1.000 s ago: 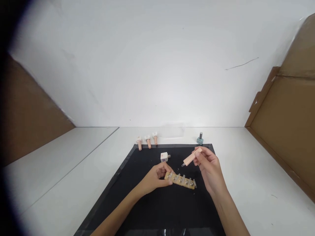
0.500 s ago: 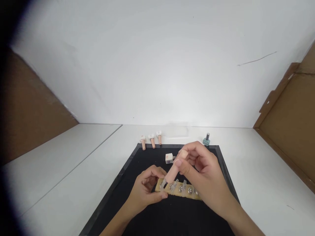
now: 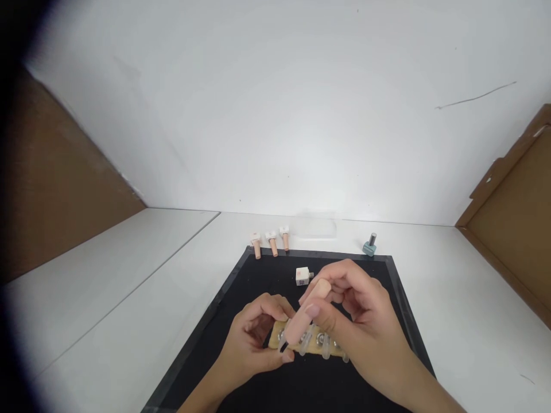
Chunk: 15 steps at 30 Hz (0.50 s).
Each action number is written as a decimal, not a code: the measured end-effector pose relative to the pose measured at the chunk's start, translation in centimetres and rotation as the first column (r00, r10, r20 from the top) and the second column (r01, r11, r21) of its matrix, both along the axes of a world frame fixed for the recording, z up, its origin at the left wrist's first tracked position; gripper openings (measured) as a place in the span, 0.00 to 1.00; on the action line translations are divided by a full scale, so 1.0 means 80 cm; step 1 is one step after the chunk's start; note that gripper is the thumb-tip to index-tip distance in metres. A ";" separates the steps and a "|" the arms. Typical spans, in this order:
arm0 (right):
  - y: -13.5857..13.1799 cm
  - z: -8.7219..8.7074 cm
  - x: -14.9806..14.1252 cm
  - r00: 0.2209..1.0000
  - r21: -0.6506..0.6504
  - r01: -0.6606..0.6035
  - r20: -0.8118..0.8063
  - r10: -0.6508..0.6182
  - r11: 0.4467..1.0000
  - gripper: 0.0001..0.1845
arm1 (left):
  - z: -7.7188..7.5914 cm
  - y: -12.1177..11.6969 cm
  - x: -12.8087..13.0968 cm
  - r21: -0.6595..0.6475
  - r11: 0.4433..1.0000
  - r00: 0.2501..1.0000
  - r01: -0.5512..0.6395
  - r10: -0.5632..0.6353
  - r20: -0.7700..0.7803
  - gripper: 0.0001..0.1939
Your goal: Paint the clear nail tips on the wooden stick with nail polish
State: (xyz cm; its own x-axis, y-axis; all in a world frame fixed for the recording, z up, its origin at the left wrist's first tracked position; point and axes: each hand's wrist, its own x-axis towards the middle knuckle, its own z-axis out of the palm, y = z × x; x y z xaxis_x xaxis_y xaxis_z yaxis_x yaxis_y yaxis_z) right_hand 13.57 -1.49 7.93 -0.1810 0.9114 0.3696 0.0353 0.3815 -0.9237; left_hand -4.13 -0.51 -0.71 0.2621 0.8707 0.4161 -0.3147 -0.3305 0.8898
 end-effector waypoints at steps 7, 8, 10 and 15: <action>0.004 0.004 0.000 0.999 0.057 -0.006 0.048 0.003 0.998 0.01 | 0.003 0.000 0.001 -0.010 1.000 1.000 0.007 -0.007 -0.006 0.16; 0.004 0.004 0.001 0.998 0.063 -0.005 0.056 0.002 0.998 0.02 | 0.004 0.001 0.001 -0.006 1.000 1.000 0.006 -0.006 -0.006 0.16; 0.004 0.004 0.002 0.998 0.077 -0.012 0.069 0.006 0.997 0.04 | 0.005 0.001 0.001 0.003 1.000 1.000 0.004 -0.004 -0.009 0.16; 0.001 0.005 0.007 0.999 0.111 -0.015 0.053 0.010 0.994 0.07 | 0.004 0.001 0.002 0.016 1.000 1.000 0.011 -0.011 0.002 0.16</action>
State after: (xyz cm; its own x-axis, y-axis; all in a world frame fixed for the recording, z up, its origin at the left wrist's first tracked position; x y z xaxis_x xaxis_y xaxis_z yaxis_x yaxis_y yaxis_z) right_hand 14.11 -1.37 8.31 -0.2140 0.8628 0.4579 0.0773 0.4823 -0.8726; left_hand -3.97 -0.47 -0.38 0.2710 0.8610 0.4303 -0.3203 -0.3409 0.8839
